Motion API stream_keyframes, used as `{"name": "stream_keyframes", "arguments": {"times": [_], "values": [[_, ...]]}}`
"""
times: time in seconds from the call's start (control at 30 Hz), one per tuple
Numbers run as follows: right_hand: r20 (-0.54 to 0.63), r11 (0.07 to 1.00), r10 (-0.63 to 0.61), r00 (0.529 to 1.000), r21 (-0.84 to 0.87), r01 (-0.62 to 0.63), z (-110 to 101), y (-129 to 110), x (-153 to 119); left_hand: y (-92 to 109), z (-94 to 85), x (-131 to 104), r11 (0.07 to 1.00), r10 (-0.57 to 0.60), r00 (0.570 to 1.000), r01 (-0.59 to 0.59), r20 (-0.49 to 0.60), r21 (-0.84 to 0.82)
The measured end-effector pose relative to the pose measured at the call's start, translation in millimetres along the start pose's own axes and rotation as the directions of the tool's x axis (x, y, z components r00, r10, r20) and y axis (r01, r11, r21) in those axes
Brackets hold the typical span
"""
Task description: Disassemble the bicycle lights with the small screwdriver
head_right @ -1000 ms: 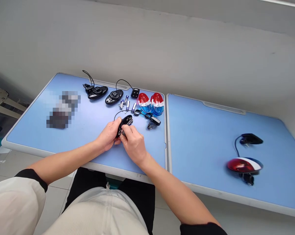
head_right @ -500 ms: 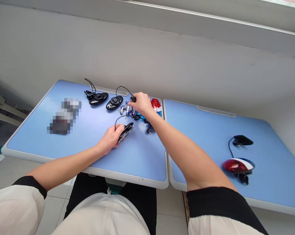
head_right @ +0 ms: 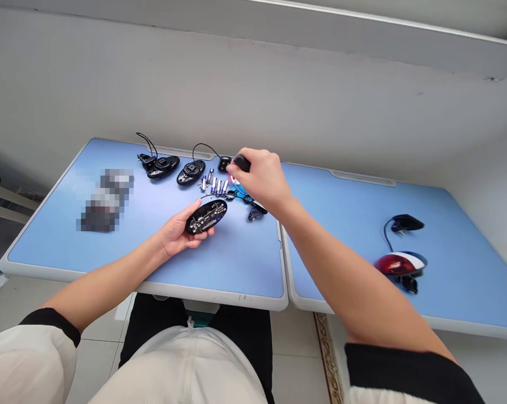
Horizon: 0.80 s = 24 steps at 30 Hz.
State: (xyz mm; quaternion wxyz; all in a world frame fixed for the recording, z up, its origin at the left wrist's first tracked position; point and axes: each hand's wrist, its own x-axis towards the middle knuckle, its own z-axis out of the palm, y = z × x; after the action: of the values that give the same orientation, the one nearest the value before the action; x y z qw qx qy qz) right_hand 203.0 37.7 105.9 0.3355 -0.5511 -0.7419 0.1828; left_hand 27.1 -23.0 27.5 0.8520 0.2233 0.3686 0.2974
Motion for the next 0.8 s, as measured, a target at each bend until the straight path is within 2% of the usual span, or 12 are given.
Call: {"name": "stream_keyframes", "arguments": {"times": [0.07,0.1,0.17,0.23,0.37,0.5,0.63,0.8], "values": [[0.081,0.976,0.106,0.991,0.180,-0.119,-13.0,-10.3,-31.1,0.3,-2.9,1.8,0.999,-0.029,0.996,0.032,0.084,-0.039],[0.139,0.928,0.188,0.972,0.300,-0.222,-14.4,-12.3,-46.2,0.3,-3.6,2.4,0.998,-0.035,0.993,0.040,0.115,-0.050],[0.252,0.754,0.359,0.898,0.489,-0.439,-8.2,-10.4,-71.5,0.2,-3.9,3.4,0.997,-0.034,0.988,0.043,0.154,-0.061],[0.295,0.625,0.453,0.841,0.568,-0.536,4.2,-4.5,-87.9,0.2,-3.6,4.2,0.997,-0.026,0.986,0.038,0.167,-0.067],[0.340,0.496,0.491,0.802,0.648,-0.578,23.5,0.8,-98.7,0.5,-3.6,5.5,0.998,-0.019,0.984,0.029,0.178,-0.053],[0.473,0.251,0.467,0.747,0.739,-0.625,30.3,-3.5,-98.5,-1.1,-4.2,6.9,1.000,0.014,0.984,-0.010,0.177,-0.026],[0.500,0.050,0.459,0.734,0.810,-0.584,37.9,-7.0,-97.9,-5.6,-4.1,9.0,0.996,0.085,0.982,-0.086,0.171,-0.001],[0.500,-0.106,0.495,0.711,0.846,-0.522,46.2,-11.0,-94.6,-12.6,0.5,8.9,0.975,0.208,0.974,-0.214,0.089,0.062]]}}
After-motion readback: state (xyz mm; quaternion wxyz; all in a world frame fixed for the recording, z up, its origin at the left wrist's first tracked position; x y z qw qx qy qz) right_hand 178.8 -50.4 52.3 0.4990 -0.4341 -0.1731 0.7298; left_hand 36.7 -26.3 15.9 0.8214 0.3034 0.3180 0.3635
